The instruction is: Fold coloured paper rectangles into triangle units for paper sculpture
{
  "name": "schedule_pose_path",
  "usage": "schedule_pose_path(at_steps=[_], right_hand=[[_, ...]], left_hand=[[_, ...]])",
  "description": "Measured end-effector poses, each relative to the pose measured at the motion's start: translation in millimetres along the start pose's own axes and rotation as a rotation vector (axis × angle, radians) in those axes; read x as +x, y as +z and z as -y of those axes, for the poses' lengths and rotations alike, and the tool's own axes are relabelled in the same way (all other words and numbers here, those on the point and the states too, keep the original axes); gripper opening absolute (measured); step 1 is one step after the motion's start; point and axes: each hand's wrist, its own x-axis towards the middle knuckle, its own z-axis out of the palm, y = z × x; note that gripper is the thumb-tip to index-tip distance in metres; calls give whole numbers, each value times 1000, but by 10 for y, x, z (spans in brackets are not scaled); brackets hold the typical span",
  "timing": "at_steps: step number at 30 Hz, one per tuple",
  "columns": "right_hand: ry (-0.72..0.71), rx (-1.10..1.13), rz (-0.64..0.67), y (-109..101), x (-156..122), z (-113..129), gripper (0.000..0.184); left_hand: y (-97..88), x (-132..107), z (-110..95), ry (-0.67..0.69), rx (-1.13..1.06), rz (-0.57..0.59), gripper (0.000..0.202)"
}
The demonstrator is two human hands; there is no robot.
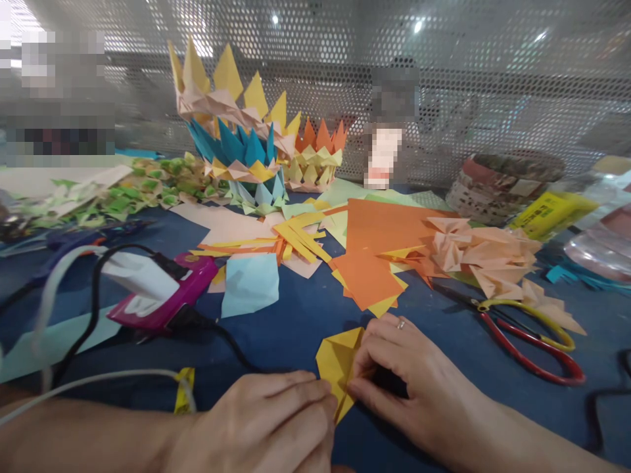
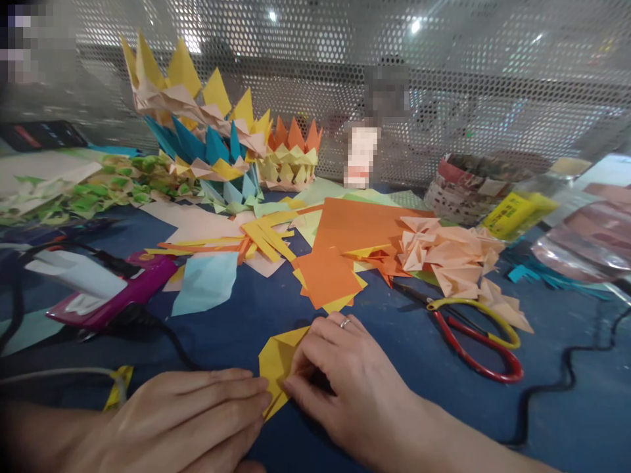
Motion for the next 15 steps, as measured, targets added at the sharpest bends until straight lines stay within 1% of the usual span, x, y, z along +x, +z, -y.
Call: schedule_pose_path(at_steps=[3, 6, 9, 12, 15], right_hand=[[-4, 5, 1, 1, -2, -9, 14], [-9, 7, 3, -1, -9, -21, 13], [-4, 5, 6, 0, -15, -31, 13], [3, 11, -6, 8, -18, -38, 13], [28, 33, -9, 12, -18, -36, 15]], left_hand=[[-14, 21, 8, 9, -19, 28, 36], [-11, 45, 21, 11, -7, 32, 34], [13, 61, 42, 43, -7, 41, 35], [33, 80, 72, 45, -30, 112, 35], [26, 109, 96, 12, -87, 190, 34]])
